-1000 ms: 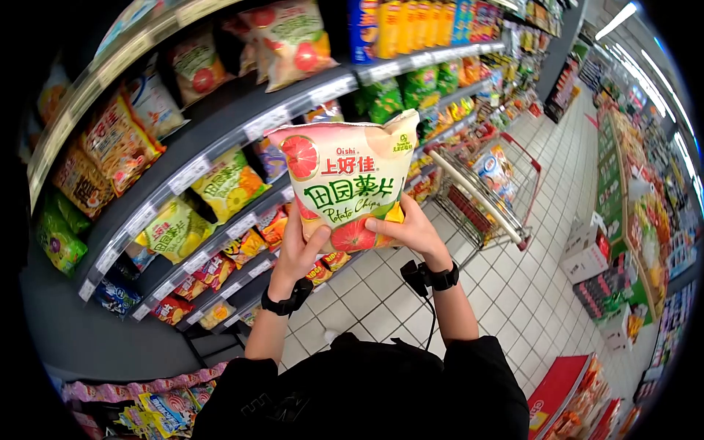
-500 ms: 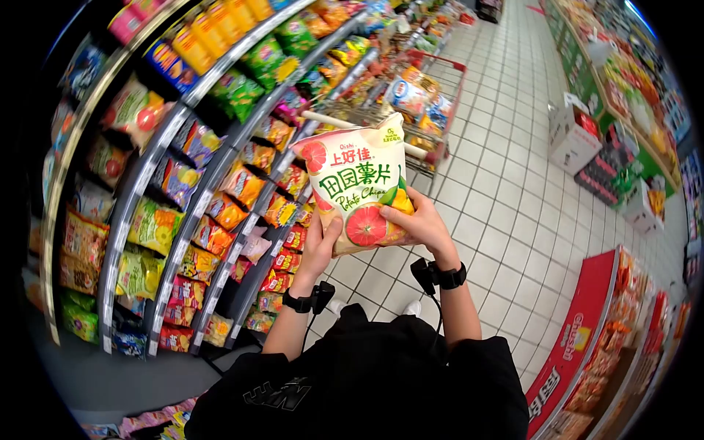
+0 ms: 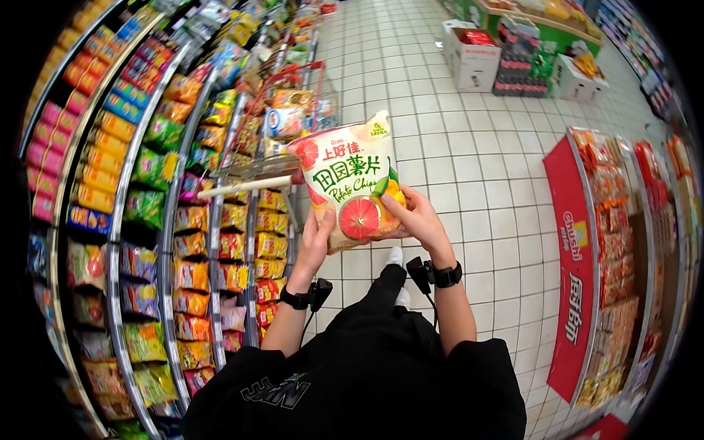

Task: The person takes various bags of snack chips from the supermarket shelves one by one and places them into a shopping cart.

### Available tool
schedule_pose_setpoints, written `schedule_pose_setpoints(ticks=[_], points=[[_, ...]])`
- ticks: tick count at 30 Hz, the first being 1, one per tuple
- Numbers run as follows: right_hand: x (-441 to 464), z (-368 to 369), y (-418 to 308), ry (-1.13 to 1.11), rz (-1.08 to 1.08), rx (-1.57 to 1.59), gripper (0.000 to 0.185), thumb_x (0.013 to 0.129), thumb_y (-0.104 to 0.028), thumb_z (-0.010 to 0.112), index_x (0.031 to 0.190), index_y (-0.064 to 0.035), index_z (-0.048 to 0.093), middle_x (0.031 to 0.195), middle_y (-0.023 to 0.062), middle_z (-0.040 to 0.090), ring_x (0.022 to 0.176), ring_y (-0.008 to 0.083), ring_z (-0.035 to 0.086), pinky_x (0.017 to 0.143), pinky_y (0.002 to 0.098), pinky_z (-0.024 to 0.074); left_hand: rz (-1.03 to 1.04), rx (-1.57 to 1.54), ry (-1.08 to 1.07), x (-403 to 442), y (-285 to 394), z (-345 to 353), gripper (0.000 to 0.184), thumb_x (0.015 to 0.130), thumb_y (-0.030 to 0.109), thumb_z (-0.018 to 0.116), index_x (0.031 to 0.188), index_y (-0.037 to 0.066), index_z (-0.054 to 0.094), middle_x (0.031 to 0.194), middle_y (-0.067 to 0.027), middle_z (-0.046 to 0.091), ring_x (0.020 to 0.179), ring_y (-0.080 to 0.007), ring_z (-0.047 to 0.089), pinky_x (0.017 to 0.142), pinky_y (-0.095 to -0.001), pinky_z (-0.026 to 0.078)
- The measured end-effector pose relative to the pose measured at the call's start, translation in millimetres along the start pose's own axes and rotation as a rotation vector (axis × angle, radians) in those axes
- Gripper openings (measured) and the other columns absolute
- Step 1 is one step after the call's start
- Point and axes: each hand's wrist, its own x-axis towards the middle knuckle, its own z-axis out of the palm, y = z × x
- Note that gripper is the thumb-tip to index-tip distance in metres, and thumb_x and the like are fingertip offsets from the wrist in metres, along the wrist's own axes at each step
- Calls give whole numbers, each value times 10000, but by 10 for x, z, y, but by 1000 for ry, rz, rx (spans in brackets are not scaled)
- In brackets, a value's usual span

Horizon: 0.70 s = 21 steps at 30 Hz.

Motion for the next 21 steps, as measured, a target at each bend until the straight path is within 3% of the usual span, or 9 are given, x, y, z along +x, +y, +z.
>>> schedule_pose_setpoints(ticks=[7,21], points=[[437,-567,-258,112,-34,-31,460,932,-307,649,1218,42,556,1048,70,662,929,88,617,803,229,506,1,-35,-117,888,-222,351,557,996,313,533,1407,-5,332,1330,-108,504,1206,-165,492,1020,-307,387],[2312,-1286,-727,101,77,-224,438,941,-330,635,1190,25,574,1009,51,664,883,73,609,765,221,498,-73,-248,-19,2750,-626,481,575,991,317,542,1402,-21,321,1307,-130,512,1163,-169,526,988,-301,418]])
